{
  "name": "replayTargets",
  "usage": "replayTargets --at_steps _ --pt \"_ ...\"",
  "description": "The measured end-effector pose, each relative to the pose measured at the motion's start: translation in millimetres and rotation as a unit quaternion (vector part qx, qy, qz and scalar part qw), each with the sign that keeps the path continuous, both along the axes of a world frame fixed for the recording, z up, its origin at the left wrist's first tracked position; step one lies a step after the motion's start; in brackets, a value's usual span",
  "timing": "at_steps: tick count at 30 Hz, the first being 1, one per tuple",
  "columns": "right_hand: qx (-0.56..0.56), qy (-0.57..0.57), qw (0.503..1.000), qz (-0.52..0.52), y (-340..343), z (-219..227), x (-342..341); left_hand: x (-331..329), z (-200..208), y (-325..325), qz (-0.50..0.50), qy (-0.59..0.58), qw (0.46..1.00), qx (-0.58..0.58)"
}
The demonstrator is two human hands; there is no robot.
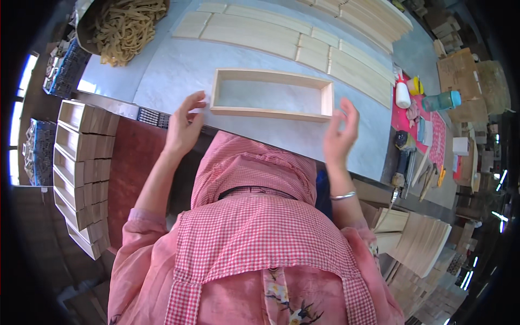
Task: Assemble wooden frames or boxes by applying glue to wooden slats and securing them with a pneumatic nail gun.
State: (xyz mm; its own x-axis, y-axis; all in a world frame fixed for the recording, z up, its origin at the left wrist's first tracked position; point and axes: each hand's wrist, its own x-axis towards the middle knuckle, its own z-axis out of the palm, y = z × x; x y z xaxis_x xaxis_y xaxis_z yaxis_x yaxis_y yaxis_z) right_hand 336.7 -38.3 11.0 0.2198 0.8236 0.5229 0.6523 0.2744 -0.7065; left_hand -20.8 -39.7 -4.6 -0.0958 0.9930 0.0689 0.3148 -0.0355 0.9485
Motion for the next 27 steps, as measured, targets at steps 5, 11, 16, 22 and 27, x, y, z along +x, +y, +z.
replayTargets --at_steps 5,11,16,22,27 --pt "-0.157 0.136 0.973 0.1 -17 8 24 23 17 5 -0.022 -0.024 0.999 0.018" --pt "-0.119 0.107 0.983 0.087 15 63 49 17 103 43 -0.075 -0.155 0.98 -0.104" --pt "-0.269 0.052 0.961 0.037 49 40 73 16 47 70 -0.095 -0.118 0.971 -0.186" --pt "-0.338 0.122 0.931 0.059 51 21 68 12 26 80 -0.095 -0.181 0.953 -0.224" --pt "-0.382 0.156 0.906 0.098 57 21 89 10 27 94 -0.115 -0.166 0.951 -0.233"
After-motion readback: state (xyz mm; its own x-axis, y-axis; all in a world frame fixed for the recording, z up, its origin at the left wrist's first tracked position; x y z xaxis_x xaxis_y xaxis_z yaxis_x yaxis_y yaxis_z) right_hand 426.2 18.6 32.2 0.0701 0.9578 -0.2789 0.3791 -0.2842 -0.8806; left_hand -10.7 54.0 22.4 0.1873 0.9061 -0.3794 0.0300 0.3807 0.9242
